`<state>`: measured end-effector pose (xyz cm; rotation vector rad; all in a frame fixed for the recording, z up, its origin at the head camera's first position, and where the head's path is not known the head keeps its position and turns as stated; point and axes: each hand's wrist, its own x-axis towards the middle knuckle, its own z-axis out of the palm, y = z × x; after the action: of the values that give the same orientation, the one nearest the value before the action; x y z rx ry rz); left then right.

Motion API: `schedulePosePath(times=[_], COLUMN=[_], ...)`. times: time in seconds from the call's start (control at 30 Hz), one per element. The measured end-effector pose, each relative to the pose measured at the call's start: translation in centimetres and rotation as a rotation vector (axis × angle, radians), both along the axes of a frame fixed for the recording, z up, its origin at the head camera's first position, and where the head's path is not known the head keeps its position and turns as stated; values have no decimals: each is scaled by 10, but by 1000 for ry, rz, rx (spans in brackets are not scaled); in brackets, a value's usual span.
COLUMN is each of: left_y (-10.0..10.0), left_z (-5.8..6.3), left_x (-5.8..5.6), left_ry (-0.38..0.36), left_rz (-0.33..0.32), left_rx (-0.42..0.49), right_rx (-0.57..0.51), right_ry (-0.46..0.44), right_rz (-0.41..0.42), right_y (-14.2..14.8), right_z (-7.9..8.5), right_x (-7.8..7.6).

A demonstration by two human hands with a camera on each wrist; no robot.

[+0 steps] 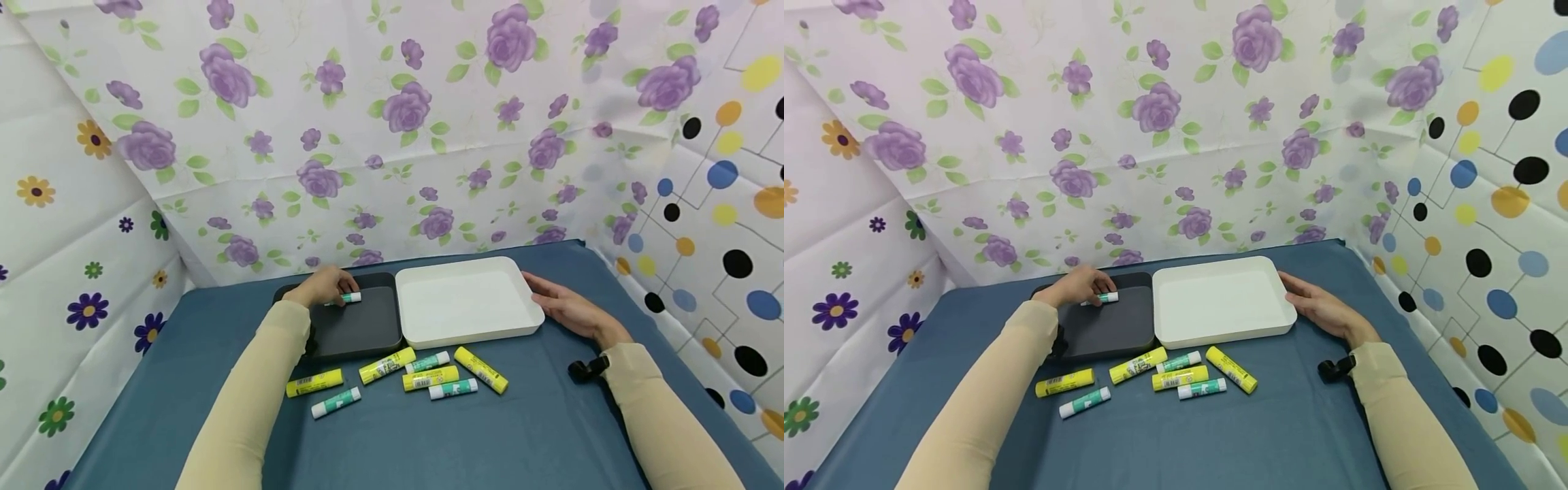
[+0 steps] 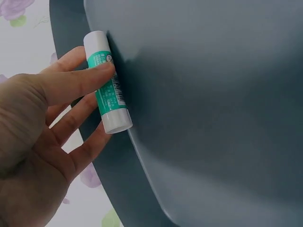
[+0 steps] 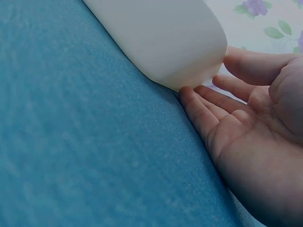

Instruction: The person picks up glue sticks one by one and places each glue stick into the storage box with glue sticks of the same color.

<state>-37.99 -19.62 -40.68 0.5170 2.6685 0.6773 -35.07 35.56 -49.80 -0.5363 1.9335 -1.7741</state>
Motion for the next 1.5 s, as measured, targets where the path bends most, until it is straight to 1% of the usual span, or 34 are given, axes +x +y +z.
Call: schedulePosePath(times=[0.1, 0.23, 0.37, 0.63, 1.07, 1.5], left_y=[-1, 0, 2, 1, 3, 1], left_z=[-3, -6, -5, -1, -3, 0], left_x=[2, 2, 2, 2, 4, 7], left_ry=[15, 72, 102, 87, 80, 71], left_rz=[-1, -26, -36, -33, -25, -32], left_rx=[3, -25, -51, -46, -39, -36], right_rx=[1, -1, -1, -2, 5, 9], right_ry=[-3, -4, -1, 3, -2, 1], right_rz=[0, -6, -9, -4, -5, 4], right_y=[-1, -1, -1, -1, -2, -2], right_z=[-1, -1, 0, 0, 2, 1], right_x=[-1, -1, 0, 0, 0, -1])
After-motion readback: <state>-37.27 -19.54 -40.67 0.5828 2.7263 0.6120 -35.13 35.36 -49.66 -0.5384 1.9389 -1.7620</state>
